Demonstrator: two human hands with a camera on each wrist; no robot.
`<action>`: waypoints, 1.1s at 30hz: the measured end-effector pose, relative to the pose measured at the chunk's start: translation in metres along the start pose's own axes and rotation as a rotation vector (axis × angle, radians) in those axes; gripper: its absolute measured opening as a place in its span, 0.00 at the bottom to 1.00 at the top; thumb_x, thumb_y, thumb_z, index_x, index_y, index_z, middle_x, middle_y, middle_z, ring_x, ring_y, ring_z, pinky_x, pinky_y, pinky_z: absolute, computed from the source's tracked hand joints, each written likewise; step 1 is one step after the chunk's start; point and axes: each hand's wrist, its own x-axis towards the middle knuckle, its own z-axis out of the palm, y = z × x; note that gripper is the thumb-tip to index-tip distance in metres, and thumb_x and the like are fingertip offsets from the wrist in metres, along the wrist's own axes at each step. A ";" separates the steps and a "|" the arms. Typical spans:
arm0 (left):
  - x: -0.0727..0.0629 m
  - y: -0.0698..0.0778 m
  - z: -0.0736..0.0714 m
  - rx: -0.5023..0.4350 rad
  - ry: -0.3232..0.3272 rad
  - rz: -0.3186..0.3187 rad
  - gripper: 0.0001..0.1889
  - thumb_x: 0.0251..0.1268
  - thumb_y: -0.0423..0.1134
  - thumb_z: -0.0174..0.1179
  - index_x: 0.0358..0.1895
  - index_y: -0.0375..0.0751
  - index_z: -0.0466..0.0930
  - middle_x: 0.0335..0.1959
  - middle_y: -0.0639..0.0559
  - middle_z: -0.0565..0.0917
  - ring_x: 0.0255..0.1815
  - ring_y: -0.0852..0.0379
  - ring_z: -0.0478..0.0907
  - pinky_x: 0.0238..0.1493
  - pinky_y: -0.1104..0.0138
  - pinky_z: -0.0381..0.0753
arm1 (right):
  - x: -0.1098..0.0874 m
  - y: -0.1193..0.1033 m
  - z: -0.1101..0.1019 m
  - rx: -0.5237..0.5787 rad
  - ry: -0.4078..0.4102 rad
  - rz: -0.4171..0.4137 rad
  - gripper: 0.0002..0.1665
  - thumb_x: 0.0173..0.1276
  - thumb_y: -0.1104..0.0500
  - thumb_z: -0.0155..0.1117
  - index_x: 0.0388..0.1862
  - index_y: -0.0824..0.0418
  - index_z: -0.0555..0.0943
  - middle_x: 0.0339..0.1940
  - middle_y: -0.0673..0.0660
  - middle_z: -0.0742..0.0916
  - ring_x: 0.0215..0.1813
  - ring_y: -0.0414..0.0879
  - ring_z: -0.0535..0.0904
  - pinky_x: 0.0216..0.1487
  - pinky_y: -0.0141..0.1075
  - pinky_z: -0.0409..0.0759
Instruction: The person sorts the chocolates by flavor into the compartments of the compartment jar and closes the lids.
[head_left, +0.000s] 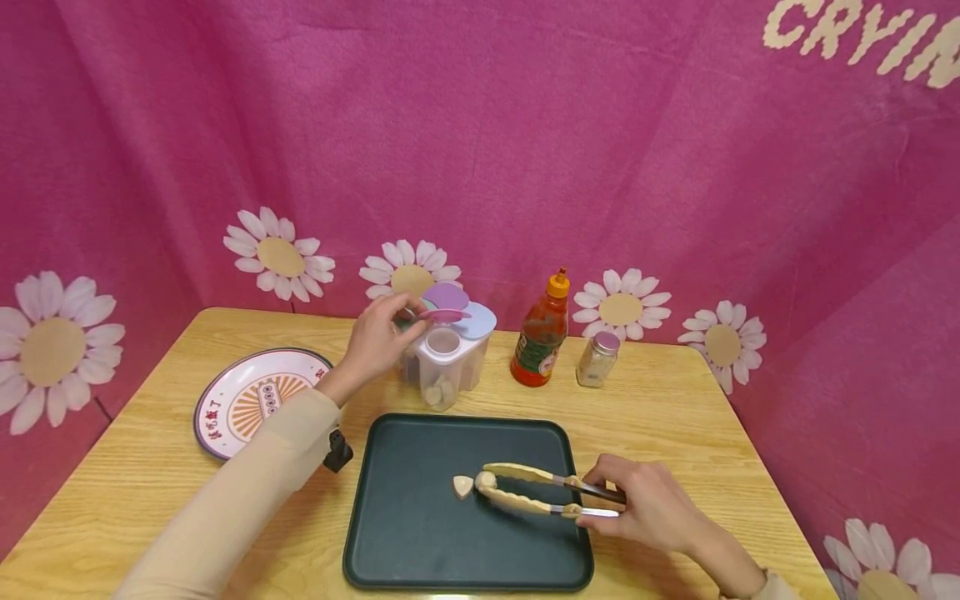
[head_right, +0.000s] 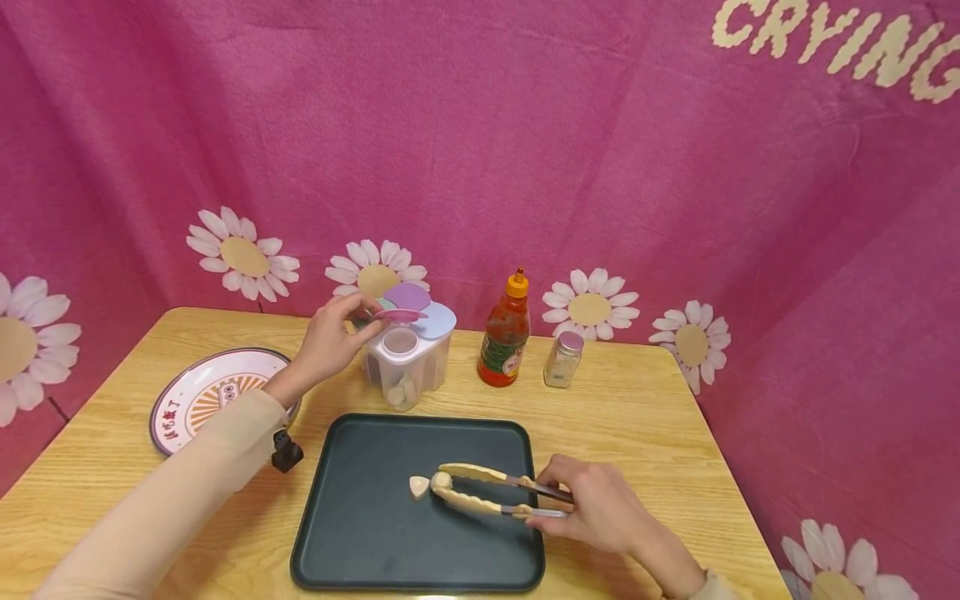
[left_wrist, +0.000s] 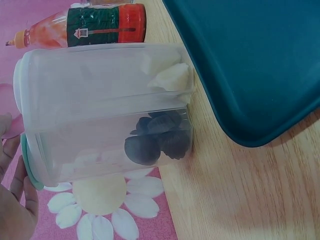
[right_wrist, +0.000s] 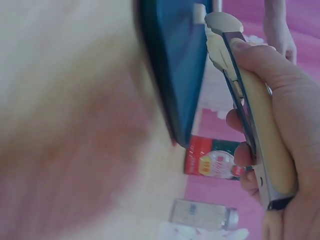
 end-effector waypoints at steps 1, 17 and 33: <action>0.000 0.000 0.000 0.001 -0.001 0.000 0.08 0.68 0.36 0.72 0.45 0.40 0.85 0.41 0.42 0.87 0.47 0.46 0.81 0.46 0.60 0.79 | 0.002 0.001 -0.003 -0.003 0.016 -0.006 0.20 0.58 0.37 0.82 0.40 0.44 0.85 0.28 0.41 0.84 0.25 0.26 0.67 0.25 0.25 0.67; 0.000 0.000 0.000 0.003 -0.014 -0.011 0.08 0.68 0.36 0.71 0.46 0.40 0.85 0.42 0.42 0.87 0.45 0.45 0.83 0.47 0.60 0.77 | 0.062 0.007 -0.044 -0.133 0.277 -0.144 0.22 0.49 0.49 0.88 0.41 0.51 0.87 0.28 0.43 0.84 0.25 0.29 0.65 0.25 0.26 0.64; 0.000 0.001 -0.002 0.049 -0.006 0.015 0.08 0.68 0.37 0.72 0.45 0.42 0.85 0.41 0.43 0.88 0.43 0.46 0.85 0.45 0.60 0.78 | 0.123 -0.009 -0.057 -0.122 0.297 -0.170 0.24 0.53 0.45 0.87 0.42 0.54 0.88 0.31 0.48 0.88 0.25 0.36 0.70 0.26 0.29 0.67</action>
